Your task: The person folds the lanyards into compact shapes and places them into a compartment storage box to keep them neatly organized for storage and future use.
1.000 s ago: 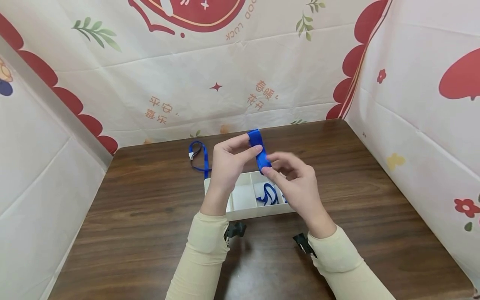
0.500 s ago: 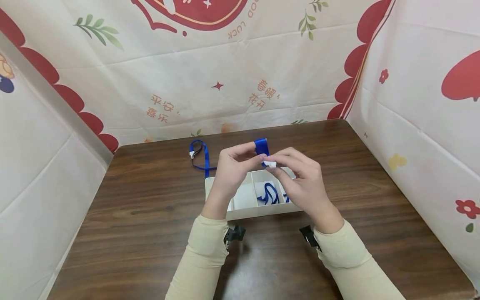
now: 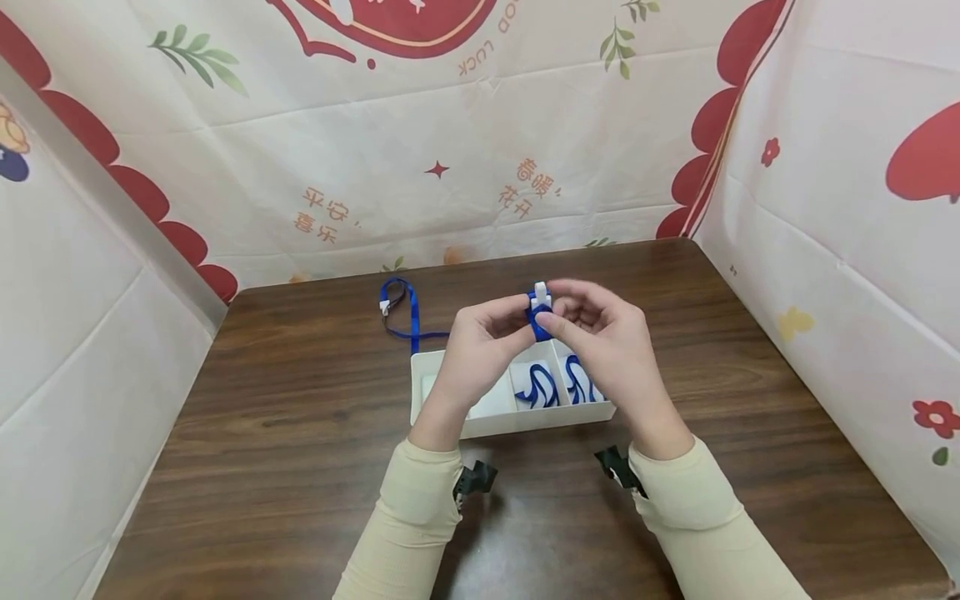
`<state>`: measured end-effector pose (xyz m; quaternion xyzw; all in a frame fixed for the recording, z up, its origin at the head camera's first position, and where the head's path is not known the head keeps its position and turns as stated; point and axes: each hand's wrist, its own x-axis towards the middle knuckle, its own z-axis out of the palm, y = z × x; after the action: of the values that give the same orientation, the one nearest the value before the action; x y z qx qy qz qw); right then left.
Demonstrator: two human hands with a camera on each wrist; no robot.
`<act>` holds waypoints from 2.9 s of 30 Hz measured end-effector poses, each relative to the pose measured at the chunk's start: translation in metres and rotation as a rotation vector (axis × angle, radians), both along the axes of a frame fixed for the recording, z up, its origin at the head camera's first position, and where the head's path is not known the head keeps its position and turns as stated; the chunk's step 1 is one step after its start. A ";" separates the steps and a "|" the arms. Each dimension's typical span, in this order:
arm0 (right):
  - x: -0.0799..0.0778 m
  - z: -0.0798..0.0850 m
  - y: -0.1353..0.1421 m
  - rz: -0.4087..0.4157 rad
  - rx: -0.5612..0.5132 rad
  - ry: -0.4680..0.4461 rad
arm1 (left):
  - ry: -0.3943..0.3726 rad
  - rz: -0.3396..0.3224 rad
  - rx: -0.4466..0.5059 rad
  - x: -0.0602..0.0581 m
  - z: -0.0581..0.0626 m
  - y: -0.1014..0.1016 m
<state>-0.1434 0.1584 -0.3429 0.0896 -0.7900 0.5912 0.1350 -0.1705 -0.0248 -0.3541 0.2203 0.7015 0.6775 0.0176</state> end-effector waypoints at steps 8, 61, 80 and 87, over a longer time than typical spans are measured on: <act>0.001 0.004 0.011 0.017 -0.010 -0.201 | -0.024 -0.089 0.007 -0.001 0.001 0.000; -0.010 0.008 0.011 0.121 0.296 -0.253 | 0.037 0.002 -0.266 -0.014 0.001 -0.017; -0.057 -0.004 -0.014 0.270 0.589 -0.024 | 0.047 0.009 -0.783 -0.020 0.002 -0.084; -0.079 -0.029 -0.020 0.341 0.727 -0.012 | -0.152 -0.050 -1.194 -0.011 -0.022 -0.111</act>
<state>-0.2228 0.1380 -0.3723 0.2578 -0.9224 0.2875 -0.0103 -0.1818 -0.1356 -0.3757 0.1398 0.9520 0.1796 0.2045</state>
